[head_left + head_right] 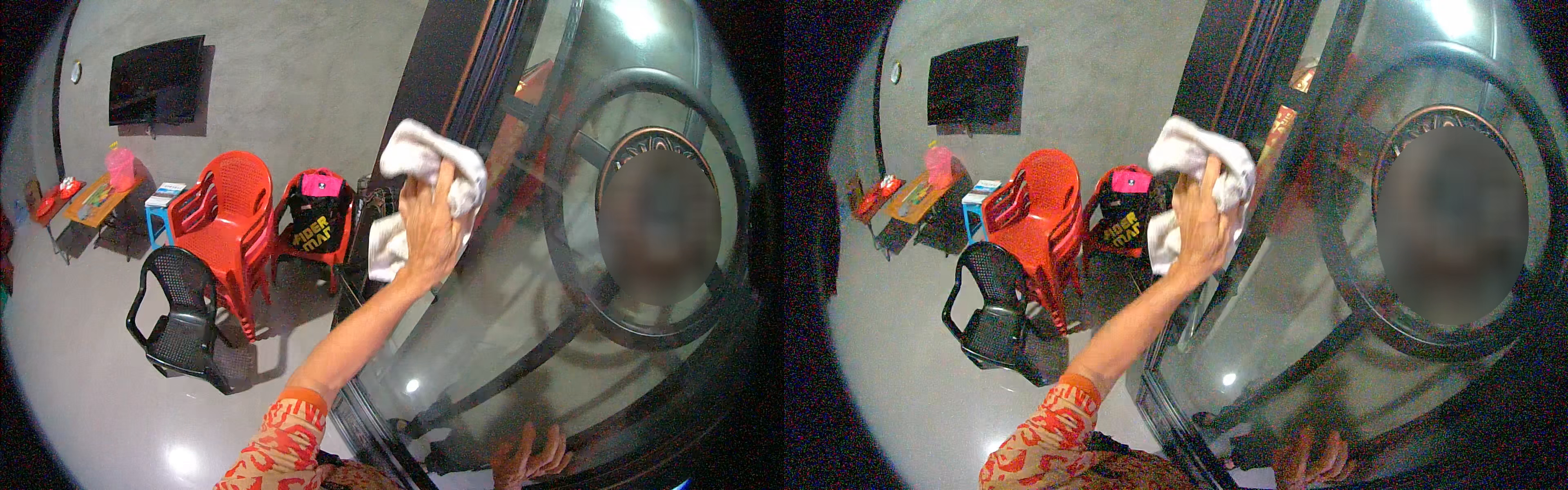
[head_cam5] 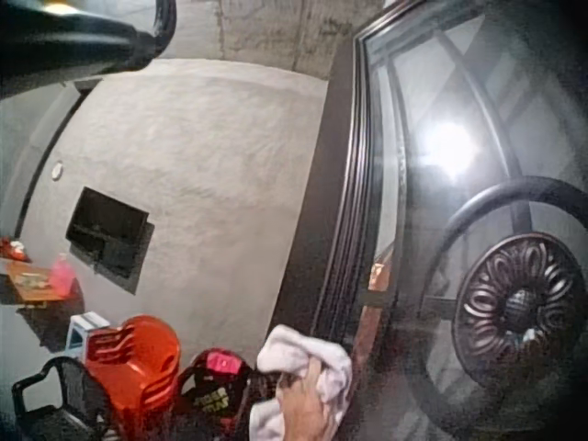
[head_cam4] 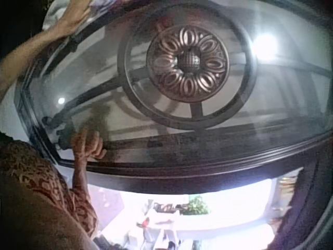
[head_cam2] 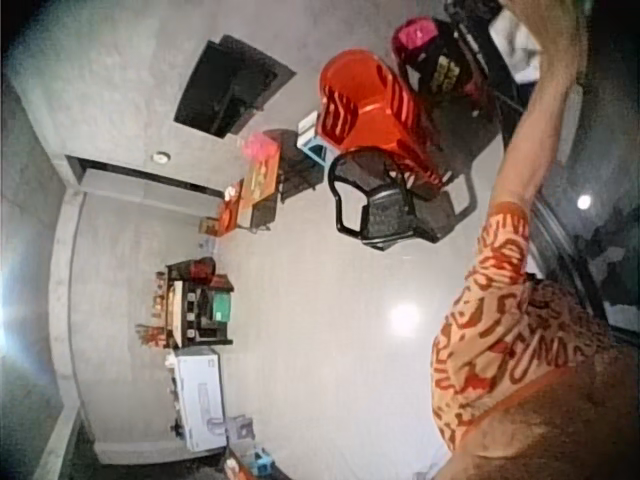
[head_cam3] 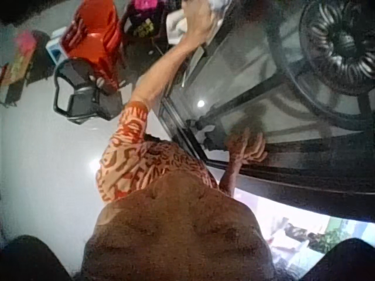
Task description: The person cleans the glass and frame of a large, dark-colored entry door using a white cloth. They wipe the glass panels, the decorative metalwork, and the door handle in a systematic manner, moving from the top to the bottom of the door.
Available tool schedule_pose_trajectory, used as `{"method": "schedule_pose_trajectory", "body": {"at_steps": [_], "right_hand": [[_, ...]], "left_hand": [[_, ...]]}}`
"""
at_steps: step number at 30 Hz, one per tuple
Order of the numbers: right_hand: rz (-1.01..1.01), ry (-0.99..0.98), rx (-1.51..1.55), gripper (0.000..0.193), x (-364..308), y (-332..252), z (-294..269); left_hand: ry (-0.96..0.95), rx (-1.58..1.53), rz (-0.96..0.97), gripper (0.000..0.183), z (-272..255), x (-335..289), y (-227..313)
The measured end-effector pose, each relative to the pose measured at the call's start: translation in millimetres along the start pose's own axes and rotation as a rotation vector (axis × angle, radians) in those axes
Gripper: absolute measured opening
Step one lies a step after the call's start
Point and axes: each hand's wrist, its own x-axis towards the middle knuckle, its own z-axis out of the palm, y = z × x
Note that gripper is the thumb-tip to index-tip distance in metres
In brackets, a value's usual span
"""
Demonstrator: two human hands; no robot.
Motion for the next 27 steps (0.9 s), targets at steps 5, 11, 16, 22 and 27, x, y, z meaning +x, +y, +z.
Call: {"method": "schedule_pose_trajectory", "body": {"at_steps": [5,11,16,22,27], "right_hand": [[-0.026,0.009,-0.063,0.035,-2,2,5],[-0.017,0.018,-0.055,0.035,-7,3,9],[-0.043,0.042,-0.04,0.033,-6,4,9],[-0.047,0.012,0.019,0.034,-11,7,4],[-0.087,-0.102,0.014,0.024,-18,11,1]], "left_hand": [[0.042,-0.057,0.087,0.071,0,61,17],[0.041,-0.153,0.179,0.043,1,27,9],[-0.034,-0.326,0.124,0.044,-9,-36,22],[-0.163,-0.22,-0.046,0.048,-28,-129,17],[-0.222,-0.164,0.01,0.052,-36,-164,11]]}}
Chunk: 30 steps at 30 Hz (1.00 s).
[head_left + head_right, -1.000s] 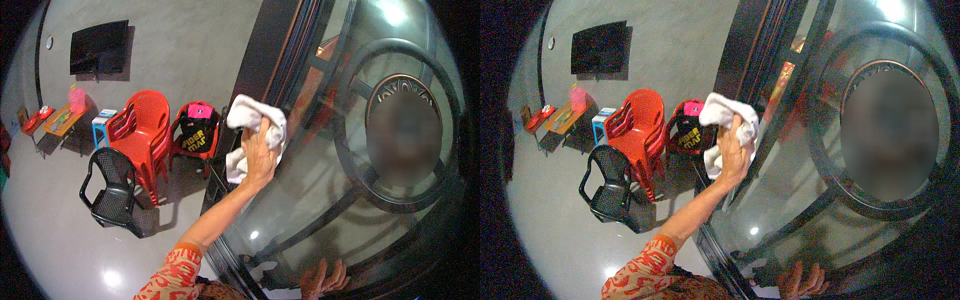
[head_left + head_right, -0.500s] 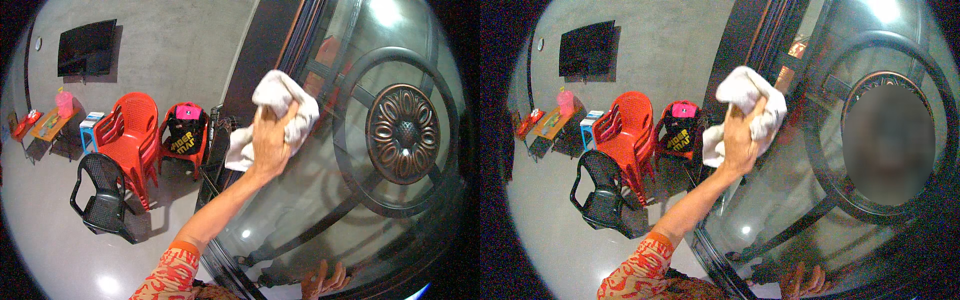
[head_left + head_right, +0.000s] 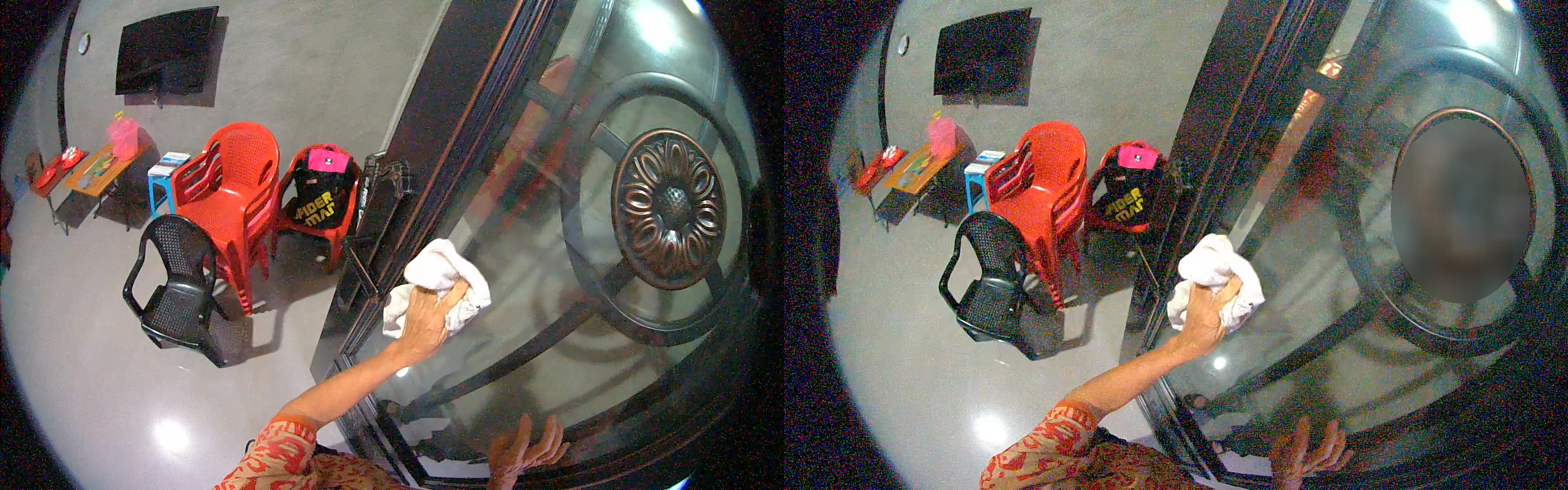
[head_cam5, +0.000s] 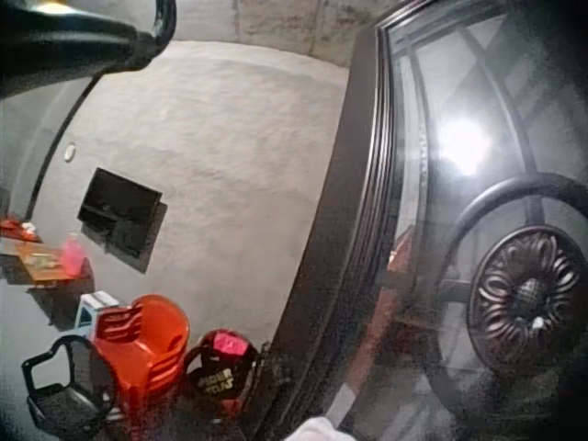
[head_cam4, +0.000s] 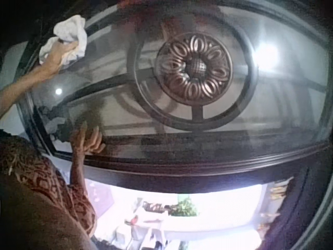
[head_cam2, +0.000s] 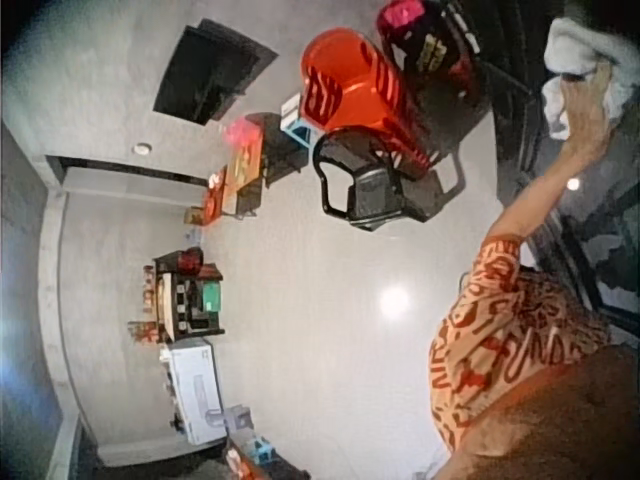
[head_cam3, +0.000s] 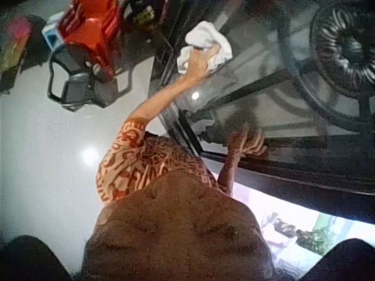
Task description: The person cleans the glass and frame of a large, dark-colored entry door using a white cloth. They wipe the glass panels, the decorative metalwork, and the door handle in a systematic manner, moving from the top to the bottom of the door.
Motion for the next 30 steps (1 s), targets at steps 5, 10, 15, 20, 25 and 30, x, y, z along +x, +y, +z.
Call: {"method": "schedule_pose_trajectory", "body": {"at_steps": [5,10,15,20,25,30], "right_hand": [[0.02,-0.001,0.01,0.022,2,-3,1],[0.005,0.131,-0.01,0.035,20,-7,0],[0.031,0.16,-0.071,0.036,21,-10,6],[0.084,0.087,-0.063,0.034,-14,4,23],[0.09,0.133,-0.12,0.021,29,-17,11],[0.091,0.182,-0.05,0.021,27,-15,18]], "left_hand": [[-0.03,0.233,0.056,0.054,-4,47,-22],[0.105,0.243,0.118,0.06,-14,106,-42],[0.031,0.096,0.109,0.068,-21,124,-52],[0.032,-0.232,-0.094,0.062,-31,151,-62],[0.117,-0.392,-0.311,0.045,-43,196,-116],[0.169,-0.421,-0.263,0.041,-32,231,-122]]}}
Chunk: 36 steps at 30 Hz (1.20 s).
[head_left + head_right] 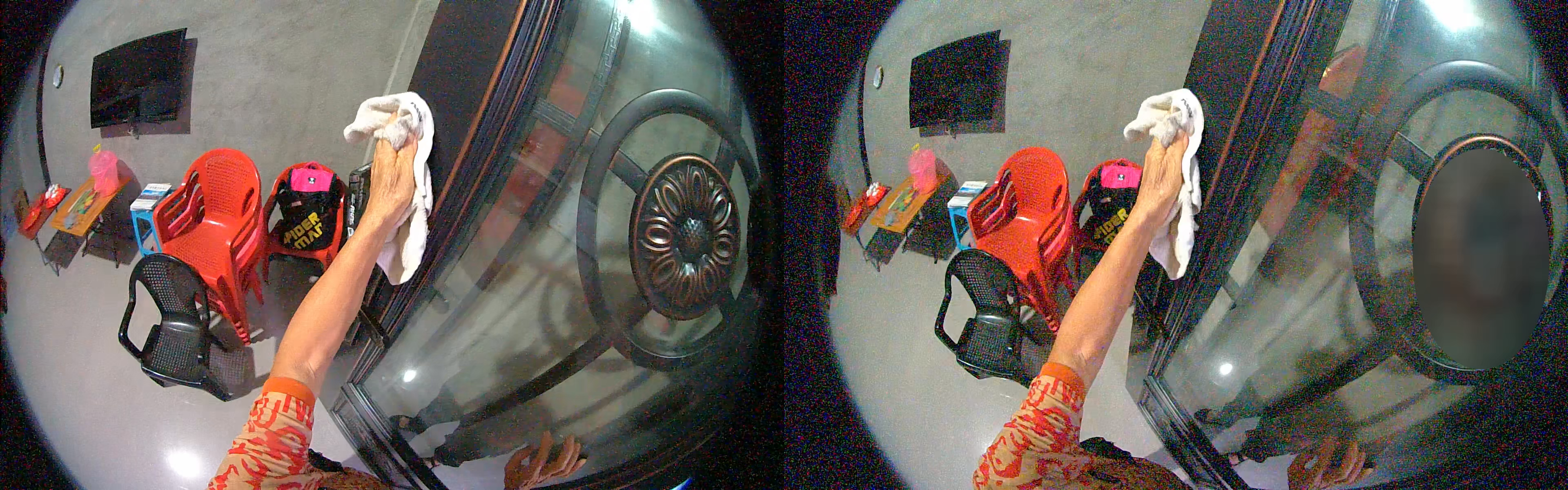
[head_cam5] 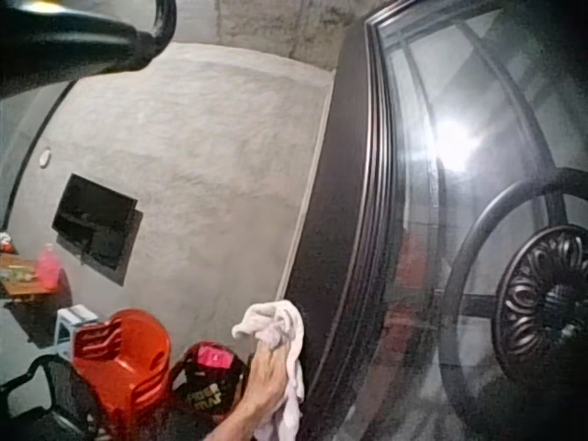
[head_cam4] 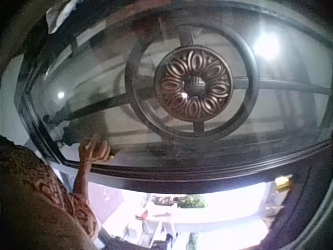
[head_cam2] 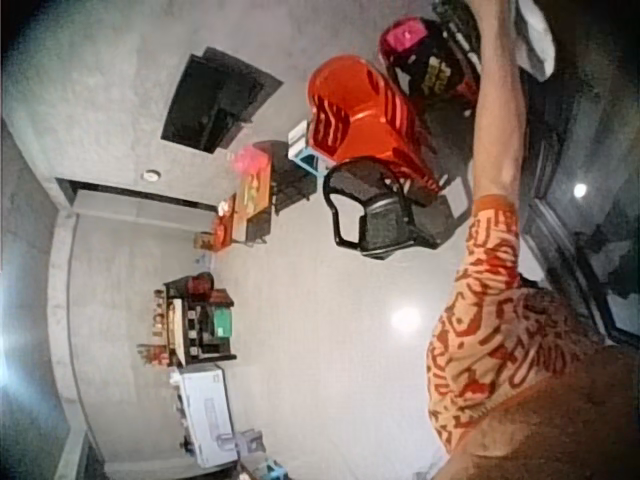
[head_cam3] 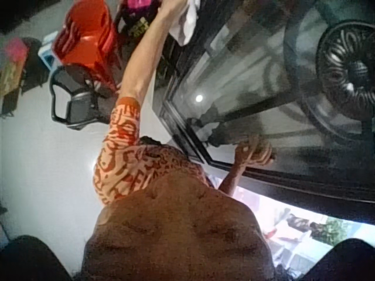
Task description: The person cleans the glass and frame of a large, dark-colored entry door using a white cloth. They wipe the glass panels, the decorative metalwork, and the door handle in a systematic manner, moving from the top to the bottom of the door.
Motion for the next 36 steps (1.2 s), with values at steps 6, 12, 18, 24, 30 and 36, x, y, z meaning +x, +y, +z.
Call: {"method": "schedule_pose_trajectory", "body": {"at_steps": [6,12,18,24,30,36], "right_hand": [[-0.018,-0.059,-0.032,0.019,12,-7,-8],[-0.05,-0.093,-0.031,0.018,12,-7,-8],[-0.078,-0.04,0.07,0.02,13,-3,-4],[-0.054,-0.081,-0.021,0.023,10,-4,-9],[-0.044,-0.046,-0.009,0.026,-19,10,4],[-0.049,-0.12,-0.044,0.027,-30,18,0]], "left_hand": [[-0.088,-0.016,0.186,0.039,25,3,45],[-0.171,0.139,0.384,0.032,16,-46,50],[-0.239,0.438,0.624,0.05,21,-81,65],[-0.139,0.168,0.465,0.044,30,-19,48],[-0.102,-0.364,-0.178,0.042,21,36,52],[-0.022,-0.149,0.251,0.034,46,5,70]]}}
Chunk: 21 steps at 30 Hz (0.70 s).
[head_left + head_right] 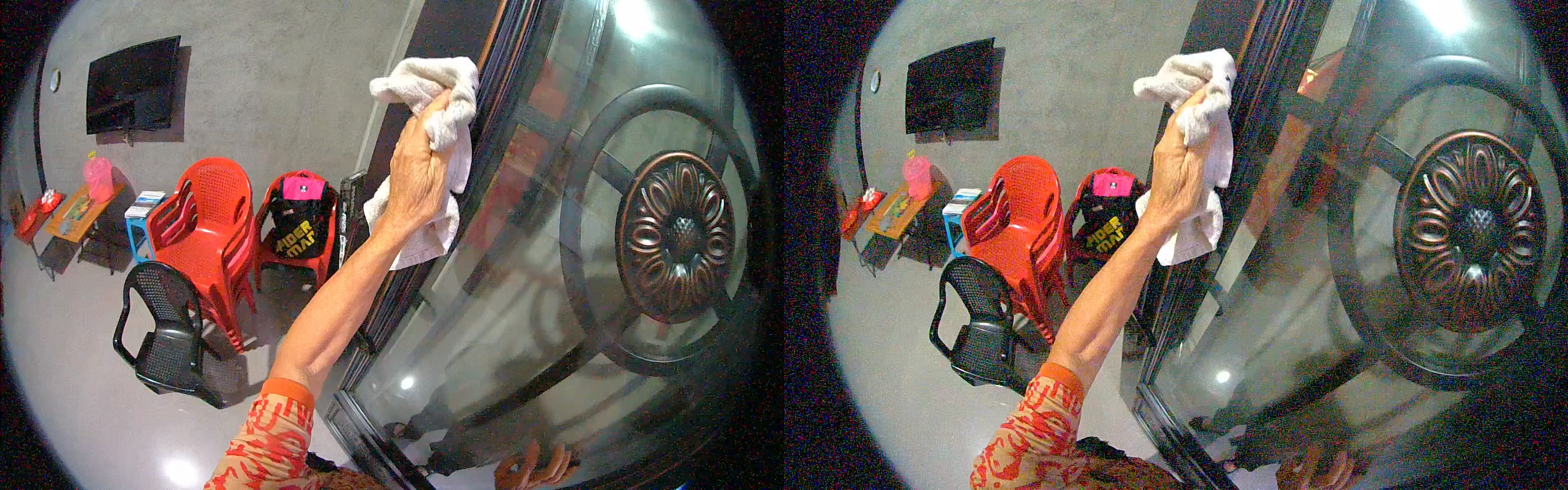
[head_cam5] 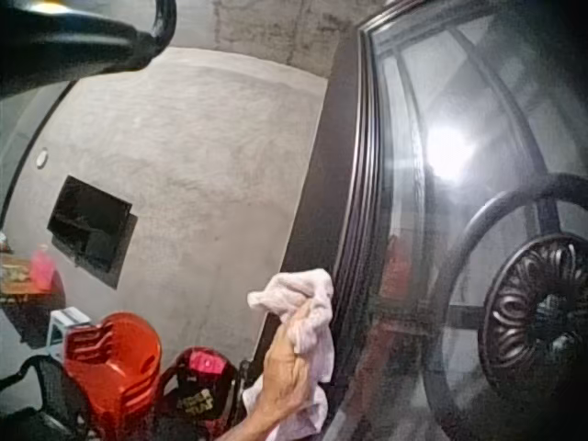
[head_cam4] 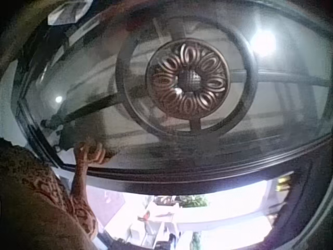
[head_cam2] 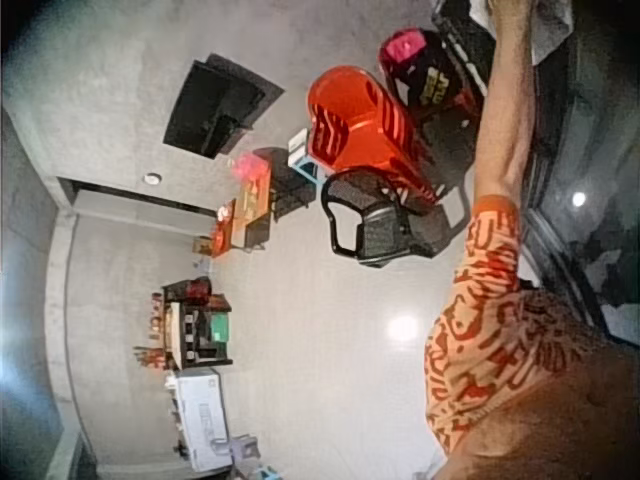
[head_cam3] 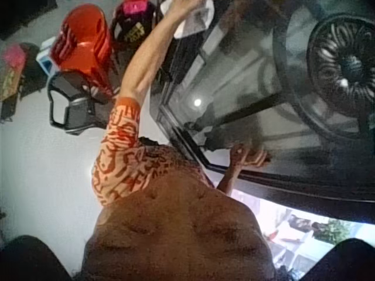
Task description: The person cleans the glass and frame of a large, dark-colored entry door using a white cloth. They wipe the glass panels, the decorative metalwork, and the door handle in a systematic manner, moving from the top to the bottom of the door.
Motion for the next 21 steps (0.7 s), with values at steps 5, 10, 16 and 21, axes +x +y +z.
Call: {"method": "schedule_pose_trajectory", "body": {"at_steps": [5,10,16,21], "right_hand": [[-0.011,-0.058,0.015,0.028,-11,4,-2],[0.003,0.057,0.041,0.03,12,-9,-1],[-0.023,0.105,0.036,0.021,16,-13,-4],[-0.006,0.046,0.006,0.021,12,-13,-9]], "left_hand": [[-0.185,0.395,0.281,0.041,-10,-55,0],[-0.319,0.631,-0.065,0.066,-6,-123,19],[-0.321,0.662,-0.215,0.07,-25,-191,26],[-0.464,0.871,-0.31,0.064,-53,-216,35]]}}
